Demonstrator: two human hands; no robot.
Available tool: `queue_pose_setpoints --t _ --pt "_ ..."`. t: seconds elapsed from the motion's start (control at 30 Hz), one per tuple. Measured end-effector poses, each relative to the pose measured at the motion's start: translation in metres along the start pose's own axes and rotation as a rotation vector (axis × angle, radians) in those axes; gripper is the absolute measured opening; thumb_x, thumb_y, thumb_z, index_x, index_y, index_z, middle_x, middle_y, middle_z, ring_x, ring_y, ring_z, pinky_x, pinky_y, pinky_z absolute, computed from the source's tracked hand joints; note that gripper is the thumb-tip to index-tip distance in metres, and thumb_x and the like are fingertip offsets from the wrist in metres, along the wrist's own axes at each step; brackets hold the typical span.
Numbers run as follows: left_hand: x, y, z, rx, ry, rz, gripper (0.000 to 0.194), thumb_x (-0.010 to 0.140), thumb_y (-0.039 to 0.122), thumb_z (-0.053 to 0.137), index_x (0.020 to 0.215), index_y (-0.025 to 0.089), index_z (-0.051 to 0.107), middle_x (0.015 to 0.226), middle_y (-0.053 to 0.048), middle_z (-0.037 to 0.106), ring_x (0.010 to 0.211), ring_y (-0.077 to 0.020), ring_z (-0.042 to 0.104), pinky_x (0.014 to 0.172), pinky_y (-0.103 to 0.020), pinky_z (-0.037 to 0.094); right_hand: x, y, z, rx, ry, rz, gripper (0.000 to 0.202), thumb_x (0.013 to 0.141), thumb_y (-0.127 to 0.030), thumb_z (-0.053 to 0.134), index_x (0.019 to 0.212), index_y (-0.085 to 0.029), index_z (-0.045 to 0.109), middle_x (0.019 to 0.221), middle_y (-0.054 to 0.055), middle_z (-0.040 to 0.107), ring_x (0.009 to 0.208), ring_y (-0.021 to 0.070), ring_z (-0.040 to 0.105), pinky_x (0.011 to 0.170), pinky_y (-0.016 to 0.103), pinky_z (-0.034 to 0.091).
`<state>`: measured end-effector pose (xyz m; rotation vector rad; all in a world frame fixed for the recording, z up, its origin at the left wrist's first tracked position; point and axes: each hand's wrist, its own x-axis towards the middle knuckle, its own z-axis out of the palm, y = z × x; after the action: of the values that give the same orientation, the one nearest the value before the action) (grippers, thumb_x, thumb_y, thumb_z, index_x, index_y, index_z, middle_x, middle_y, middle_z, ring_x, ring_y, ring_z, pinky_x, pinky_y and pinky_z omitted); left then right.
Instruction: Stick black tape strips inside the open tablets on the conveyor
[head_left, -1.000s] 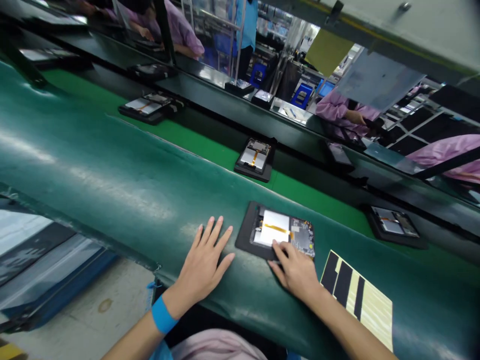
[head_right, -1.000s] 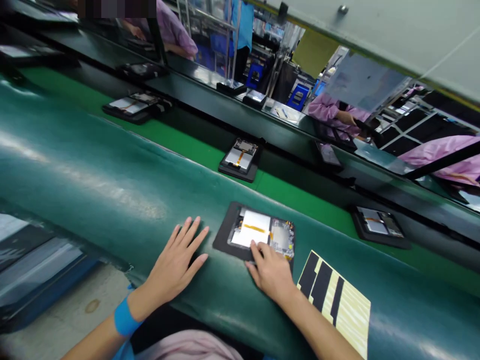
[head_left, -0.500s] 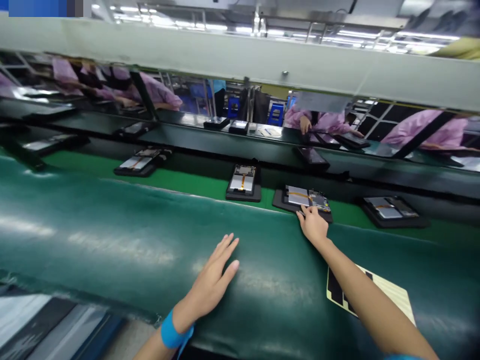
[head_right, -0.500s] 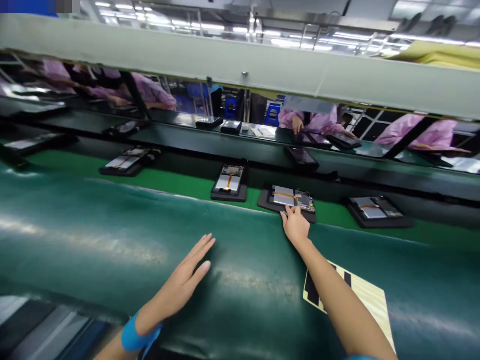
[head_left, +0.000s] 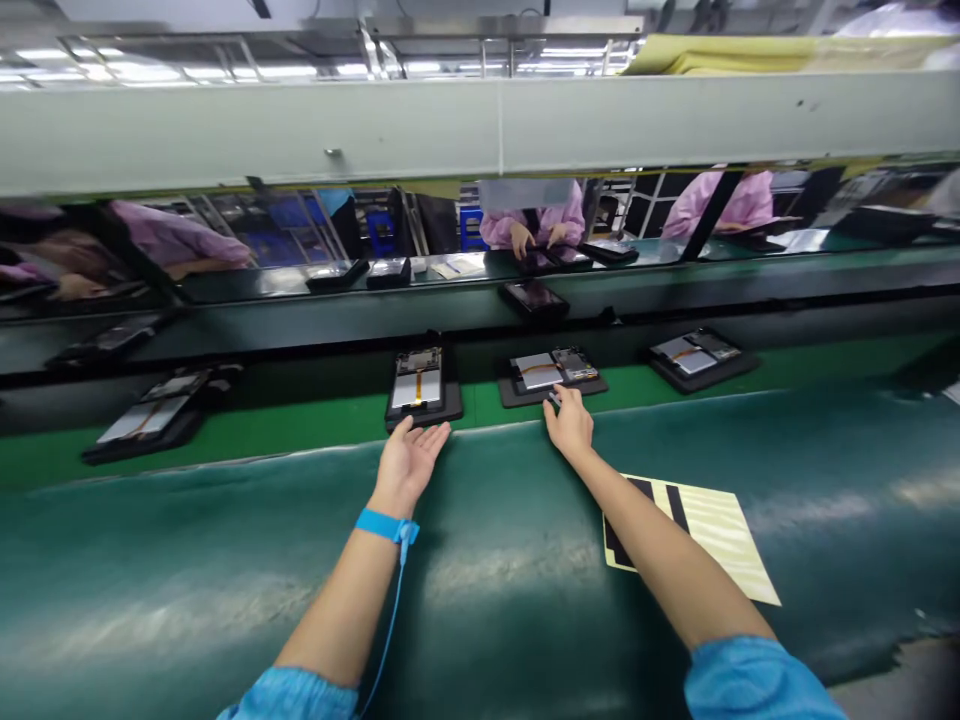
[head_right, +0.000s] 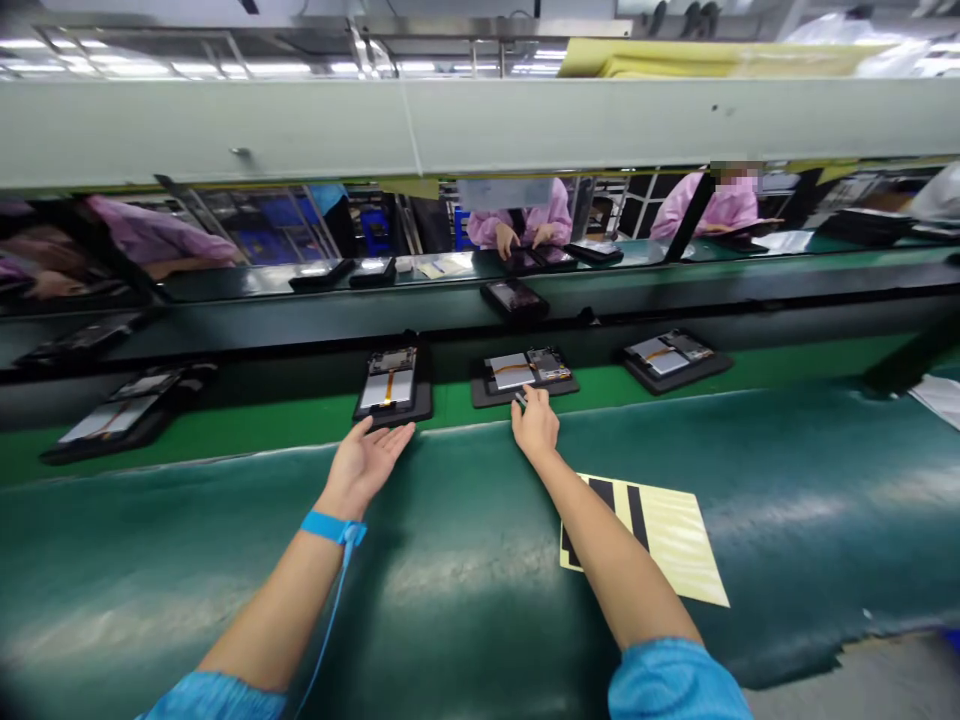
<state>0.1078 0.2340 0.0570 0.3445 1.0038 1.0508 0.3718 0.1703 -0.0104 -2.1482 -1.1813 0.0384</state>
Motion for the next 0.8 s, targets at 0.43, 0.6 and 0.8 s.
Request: queue_pose_setpoints --t 0.43,0.6,0.8 --pt "0.061 0.010 0.039 -0.086 0.284 0.116 0.032 0.098 0.044 0.039 0.113 0.020 0.053 0.104 -0.006 0.054 0.084 -0.0148 0.065 0.064 -0.024 0.059 0.001 0.004 0.002 0.151 0.062 -0.002 0.028 0.099 -0.027 0.051 0.122 -0.022 0.065 0.115 0.006 0.065 0.099 0.0190 0.066 0.084 0.028 0.050" --pt "0.074 0.019 0.035 0.038 0.340 0.124 0.026 0.099 0.042 0.052 0.108 0.018 0.052 0.104 -0.005 0.054 0.085 -0.0128 0.065 0.067 -0.022 0.057 0.003 0.004 0.003 0.182 0.066 -0.004 0.024 0.098 -0.025 0.052 0.116 -0.025 0.068 0.114 0.003 0.067 0.098 0.0175 0.067 0.082 0.026 0.050" --pt "0.070 0.030 0.025 0.064 0.429 0.308 0.029 0.088 0.017 0.069 0.112 0.019 0.054 0.111 -0.004 0.065 0.092 -0.0173 0.067 0.074 -0.036 0.063 0.005 0.005 0.002 0.196 0.086 0.008 0.023 0.096 -0.024 0.052 0.111 -0.026 0.070 0.111 0.002 0.068 0.092 0.0172 0.067 0.081 0.026 0.050"
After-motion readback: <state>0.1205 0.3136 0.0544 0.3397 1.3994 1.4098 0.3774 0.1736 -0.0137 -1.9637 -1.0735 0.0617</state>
